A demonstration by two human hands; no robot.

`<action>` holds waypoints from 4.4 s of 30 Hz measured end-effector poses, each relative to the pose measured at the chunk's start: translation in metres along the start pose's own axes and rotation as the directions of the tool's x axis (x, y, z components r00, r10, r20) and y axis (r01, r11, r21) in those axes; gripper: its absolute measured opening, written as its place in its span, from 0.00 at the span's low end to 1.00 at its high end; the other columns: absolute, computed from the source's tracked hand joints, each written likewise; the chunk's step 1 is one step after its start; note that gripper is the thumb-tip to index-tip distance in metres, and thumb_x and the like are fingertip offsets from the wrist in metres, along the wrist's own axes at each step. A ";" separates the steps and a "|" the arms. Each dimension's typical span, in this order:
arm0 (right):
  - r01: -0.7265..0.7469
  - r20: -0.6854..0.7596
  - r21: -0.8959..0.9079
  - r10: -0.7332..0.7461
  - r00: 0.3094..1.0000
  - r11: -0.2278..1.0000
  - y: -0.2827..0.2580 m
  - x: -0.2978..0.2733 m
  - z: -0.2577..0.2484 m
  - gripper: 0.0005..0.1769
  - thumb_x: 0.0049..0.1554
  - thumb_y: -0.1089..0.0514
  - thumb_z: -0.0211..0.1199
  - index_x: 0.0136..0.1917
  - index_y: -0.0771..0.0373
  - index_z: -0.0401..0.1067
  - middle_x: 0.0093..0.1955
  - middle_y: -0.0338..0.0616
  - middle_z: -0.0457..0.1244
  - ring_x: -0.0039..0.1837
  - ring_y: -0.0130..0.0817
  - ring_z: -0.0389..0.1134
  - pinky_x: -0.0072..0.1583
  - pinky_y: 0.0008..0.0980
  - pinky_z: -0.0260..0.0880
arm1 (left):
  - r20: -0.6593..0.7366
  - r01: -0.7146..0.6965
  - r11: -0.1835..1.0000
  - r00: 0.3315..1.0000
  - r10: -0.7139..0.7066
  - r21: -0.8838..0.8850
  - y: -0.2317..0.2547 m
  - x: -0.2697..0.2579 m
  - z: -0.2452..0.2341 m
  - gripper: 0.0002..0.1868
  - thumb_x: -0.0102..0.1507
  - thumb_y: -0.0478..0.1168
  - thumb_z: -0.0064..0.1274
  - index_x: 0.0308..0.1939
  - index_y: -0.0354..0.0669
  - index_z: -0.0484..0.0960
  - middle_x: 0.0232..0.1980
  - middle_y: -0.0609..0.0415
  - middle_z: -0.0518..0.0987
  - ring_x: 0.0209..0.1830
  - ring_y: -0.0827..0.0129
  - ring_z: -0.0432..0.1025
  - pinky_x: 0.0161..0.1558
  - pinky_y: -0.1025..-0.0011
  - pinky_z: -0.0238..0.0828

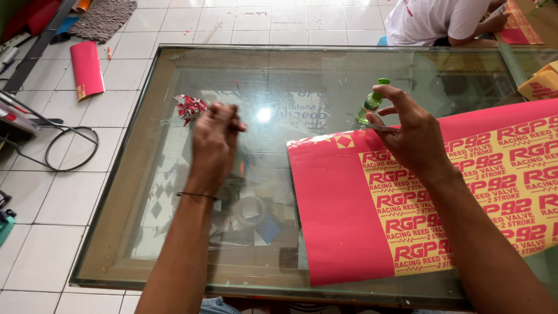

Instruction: The person uses a silver craft knife to carefully cut out individual red and yellow stickers from a larger sheet placed on a glass table. They trace the outlines of the text and logos, then peel away the excess material to separate the stickers.

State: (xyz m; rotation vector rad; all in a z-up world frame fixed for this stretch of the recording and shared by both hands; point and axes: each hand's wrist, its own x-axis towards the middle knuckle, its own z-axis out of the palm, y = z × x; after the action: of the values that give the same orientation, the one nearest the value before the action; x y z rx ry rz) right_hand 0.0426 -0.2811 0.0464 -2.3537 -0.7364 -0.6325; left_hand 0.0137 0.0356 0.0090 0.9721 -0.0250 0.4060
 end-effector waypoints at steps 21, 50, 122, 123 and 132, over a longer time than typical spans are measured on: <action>0.070 0.016 -0.115 -0.069 0.997 0.991 0.018 -0.005 0.010 0.25 0.59 0.61 0.70 0.66 0.58 0.63 0.64 0.47 0.66 0.50 0.37 0.72 0.37 0.38 0.66 | -0.075 -0.128 0.437 0.905 0.419 0.890 0.040 0.034 -0.067 0.18 0.68 0.55 0.48 0.40 0.45 0.79 0.37 0.61 0.77 0.28 0.77 0.58 0.32 0.74 0.63; 0.075 -0.047 -0.049 -0.078 0.996 0.996 0.023 -0.003 0.019 0.19 0.63 0.62 0.67 0.65 0.60 0.65 0.58 0.53 0.66 0.52 0.45 0.72 0.46 0.44 0.68 | 0.158 -0.293 0.123 0.771 0.617 0.948 0.038 0.023 -0.051 0.07 0.66 0.42 0.53 0.45 0.48 0.82 0.42 0.56 0.68 0.44 0.62 0.62 0.55 0.62 0.59; 0.001 0.381 -0.350 0.142 0.914 0.937 -0.148 -0.195 -0.032 0.44 0.43 0.66 0.54 0.72 0.41 0.63 0.50 0.37 0.58 0.45 0.28 0.66 0.34 0.32 0.67 | 0.894 -0.862 0.295 0.322 -0.312 0.413 -0.026 -0.093 0.062 0.22 0.68 0.56 0.39 0.62 0.54 0.69 0.68 0.54 0.66 0.72 0.55 0.54 0.68 0.54 0.47; 0.072 0.357 -0.344 0.060 0.932 0.936 -0.154 -0.193 -0.027 0.41 0.44 0.65 0.53 0.70 0.43 0.66 0.48 0.36 0.58 0.43 0.25 0.65 0.33 0.27 0.65 | 0.892 -0.856 0.303 0.325 -0.314 0.419 -0.026 -0.092 0.062 0.21 0.68 0.56 0.40 0.62 0.54 0.69 0.68 0.54 0.66 0.73 0.56 0.54 0.68 0.54 0.46; 0.028 0.298 -0.301 0.066 0.952 0.953 -0.172 -0.185 -0.009 0.44 0.37 0.65 0.53 0.69 0.45 0.67 0.44 0.38 0.57 0.43 0.37 0.61 0.34 0.35 0.60 | 0.888 -0.852 0.317 0.308 -0.342 0.417 -0.026 -0.091 0.062 0.23 0.69 0.57 0.36 0.63 0.53 0.69 0.68 0.52 0.66 0.72 0.54 0.54 0.67 0.54 0.47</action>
State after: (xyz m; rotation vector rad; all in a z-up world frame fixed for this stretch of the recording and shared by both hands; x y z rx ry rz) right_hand -0.2033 -0.2358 0.0113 -2.7806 -0.7935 -0.3967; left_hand -0.0518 -0.0568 0.0054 2.3592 -1.3151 0.1443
